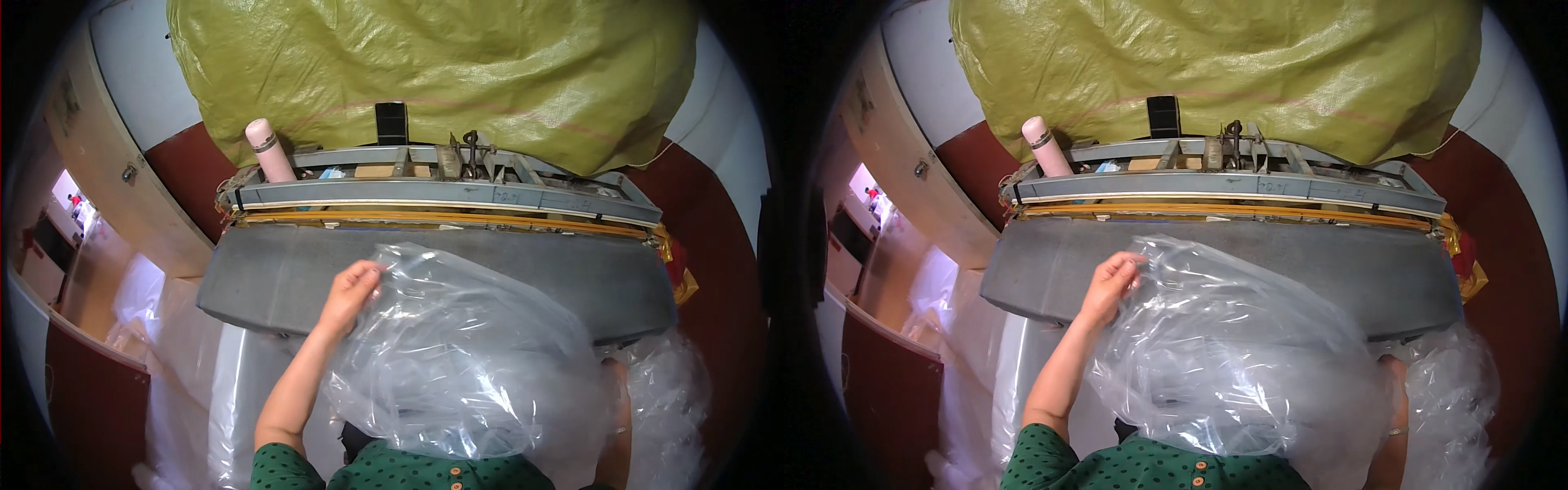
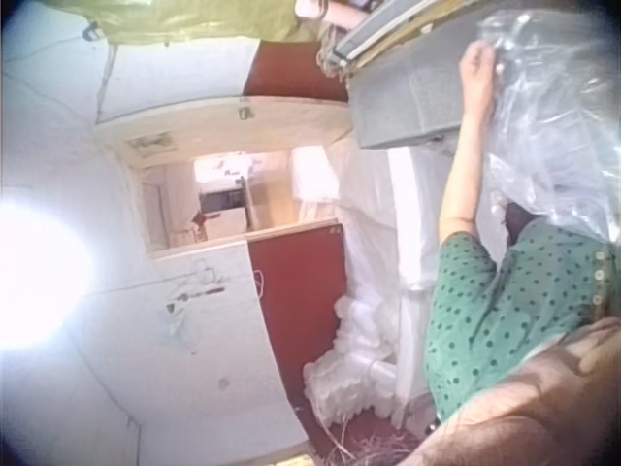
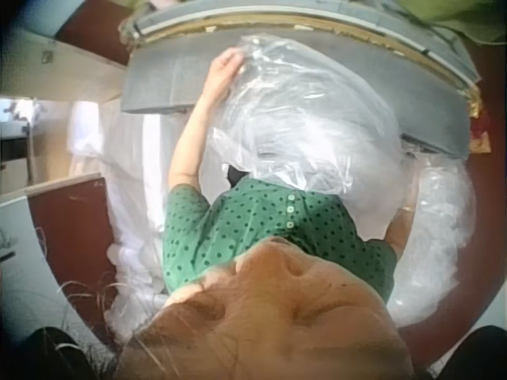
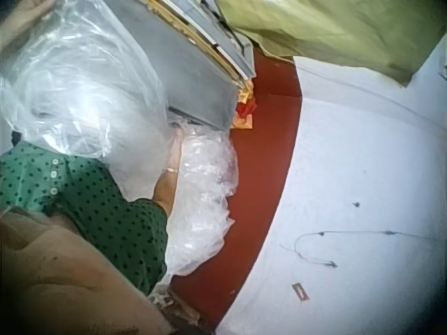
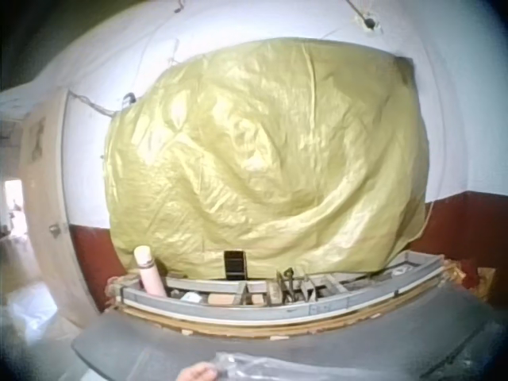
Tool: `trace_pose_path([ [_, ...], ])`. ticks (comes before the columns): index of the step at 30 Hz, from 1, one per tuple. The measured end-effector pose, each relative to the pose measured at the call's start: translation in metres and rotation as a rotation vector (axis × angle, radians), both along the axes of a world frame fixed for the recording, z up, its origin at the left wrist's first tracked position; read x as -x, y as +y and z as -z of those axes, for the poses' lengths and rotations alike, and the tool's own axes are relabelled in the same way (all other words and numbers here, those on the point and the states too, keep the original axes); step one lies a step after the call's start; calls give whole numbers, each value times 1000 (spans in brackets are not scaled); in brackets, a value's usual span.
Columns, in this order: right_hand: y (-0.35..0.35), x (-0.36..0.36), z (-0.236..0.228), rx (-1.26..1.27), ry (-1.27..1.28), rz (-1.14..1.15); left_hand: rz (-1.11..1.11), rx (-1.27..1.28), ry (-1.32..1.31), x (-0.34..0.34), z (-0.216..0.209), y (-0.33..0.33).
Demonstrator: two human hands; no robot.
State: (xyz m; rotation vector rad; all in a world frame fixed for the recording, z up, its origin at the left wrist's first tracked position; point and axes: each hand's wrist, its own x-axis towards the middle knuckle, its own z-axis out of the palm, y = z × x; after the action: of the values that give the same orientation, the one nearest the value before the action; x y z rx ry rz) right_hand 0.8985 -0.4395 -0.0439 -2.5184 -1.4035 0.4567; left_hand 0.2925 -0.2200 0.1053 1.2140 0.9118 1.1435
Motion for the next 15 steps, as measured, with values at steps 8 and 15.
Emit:
trace_pose_path([
  [8, 103, 170, -236, -645, -99, -507, 187, 15, -303, -50, -22, -47],
  [15, 189, 361, -272, -866, 248, -1258, 107, 6, -492, -71, -18, -66],
])
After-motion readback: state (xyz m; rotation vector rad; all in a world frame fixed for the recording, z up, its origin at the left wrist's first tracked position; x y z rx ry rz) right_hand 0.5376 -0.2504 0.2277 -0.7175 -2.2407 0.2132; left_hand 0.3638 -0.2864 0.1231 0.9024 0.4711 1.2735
